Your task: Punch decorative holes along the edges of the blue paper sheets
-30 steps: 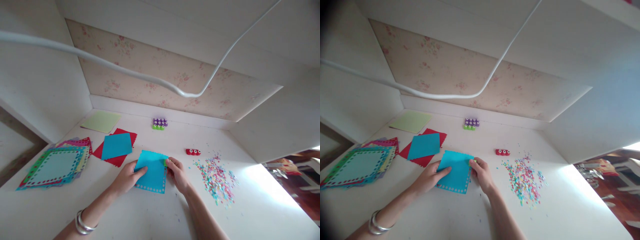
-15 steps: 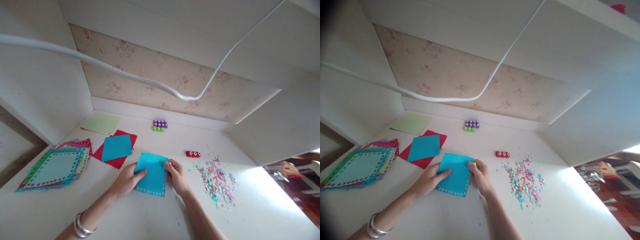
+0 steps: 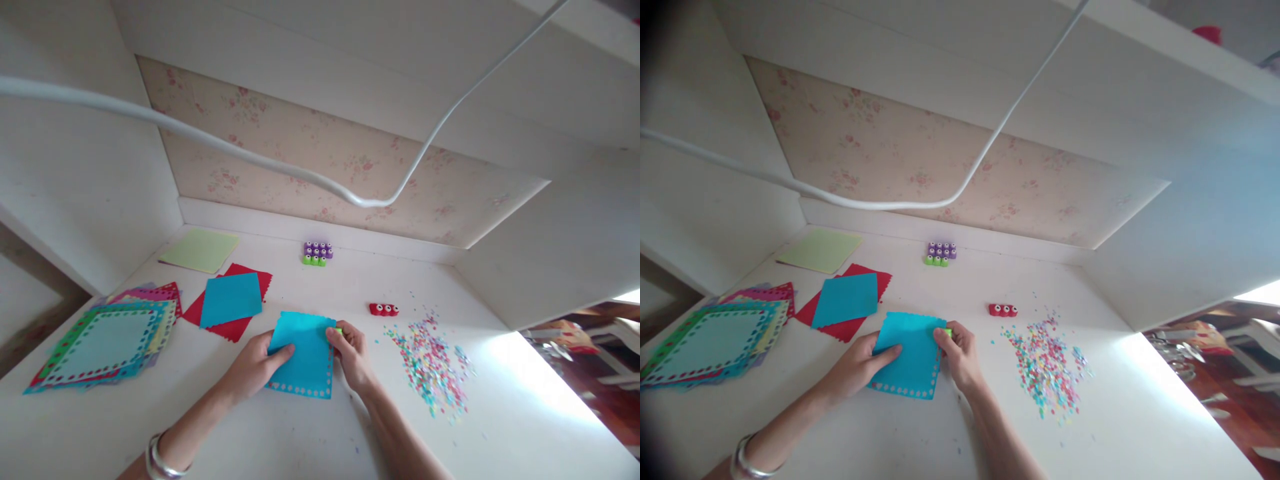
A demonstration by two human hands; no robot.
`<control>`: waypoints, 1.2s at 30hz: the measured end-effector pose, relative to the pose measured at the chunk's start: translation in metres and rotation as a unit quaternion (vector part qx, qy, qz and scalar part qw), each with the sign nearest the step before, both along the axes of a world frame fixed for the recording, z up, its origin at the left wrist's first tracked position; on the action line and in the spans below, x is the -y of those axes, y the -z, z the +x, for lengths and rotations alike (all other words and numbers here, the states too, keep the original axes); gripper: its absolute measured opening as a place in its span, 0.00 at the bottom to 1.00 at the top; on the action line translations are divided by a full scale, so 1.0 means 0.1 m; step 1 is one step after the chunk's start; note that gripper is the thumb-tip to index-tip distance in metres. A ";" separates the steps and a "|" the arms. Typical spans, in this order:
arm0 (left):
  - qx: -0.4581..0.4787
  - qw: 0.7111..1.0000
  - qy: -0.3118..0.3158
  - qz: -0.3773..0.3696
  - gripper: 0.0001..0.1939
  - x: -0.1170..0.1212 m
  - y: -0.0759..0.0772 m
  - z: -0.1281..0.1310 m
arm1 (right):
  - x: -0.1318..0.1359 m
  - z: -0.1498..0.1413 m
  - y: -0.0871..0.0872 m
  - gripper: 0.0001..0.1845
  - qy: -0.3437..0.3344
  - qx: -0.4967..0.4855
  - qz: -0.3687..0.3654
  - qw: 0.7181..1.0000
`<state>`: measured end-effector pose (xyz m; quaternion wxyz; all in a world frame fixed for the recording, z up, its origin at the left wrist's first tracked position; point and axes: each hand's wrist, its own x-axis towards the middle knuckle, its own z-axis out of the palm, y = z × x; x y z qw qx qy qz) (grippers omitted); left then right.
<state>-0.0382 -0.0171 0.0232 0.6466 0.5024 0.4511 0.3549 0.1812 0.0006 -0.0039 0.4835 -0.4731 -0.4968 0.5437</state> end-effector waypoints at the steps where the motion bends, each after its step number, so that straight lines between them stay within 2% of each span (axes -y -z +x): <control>1: 0.001 1.000 0.000 0.002 0.30 0.00 0.00 0.00 | 0.00 0.00 0.00 0.21 -0.002 -0.005 -0.003 1.000; 8: 0.001 1.000 -0.010 0.009 0.29 -0.01 0.02 -0.01 | 0.01 -0.03 -0.01 0.23 0.006 -0.052 -0.048 0.997; 17: 0.016 0.998 -0.061 0.006 0.27 -0.05 0.01 -0.06 | -0.01 0.07 -0.01 0.21 0.031 -0.071 -0.035 0.996; 25: -0.015 0.997 -0.079 -0.009 0.27 -0.03 -0.03 -0.05 | 0.02 0.24 -0.13 0.18 0.095 -0.194 -0.028 0.976; 28: -0.009 0.997 -0.072 -0.010 0.27 -0.03 -0.02 -0.06 | 0.02 0.40 -0.22 0.14 0.123 -0.198 0.018 0.972; 31: -0.032 0.997 -0.069 -0.018 0.27 -0.04 0.00 -0.07 | -0.01 0.67 -0.31 0.14 0.147 -0.142 0.031 0.978; 36: -0.059 0.996 -0.065 -0.025 0.30 -0.04 -0.03 -0.07 | -0.11 1.26 -0.47 0.30 0.192 -0.061 -0.003 0.980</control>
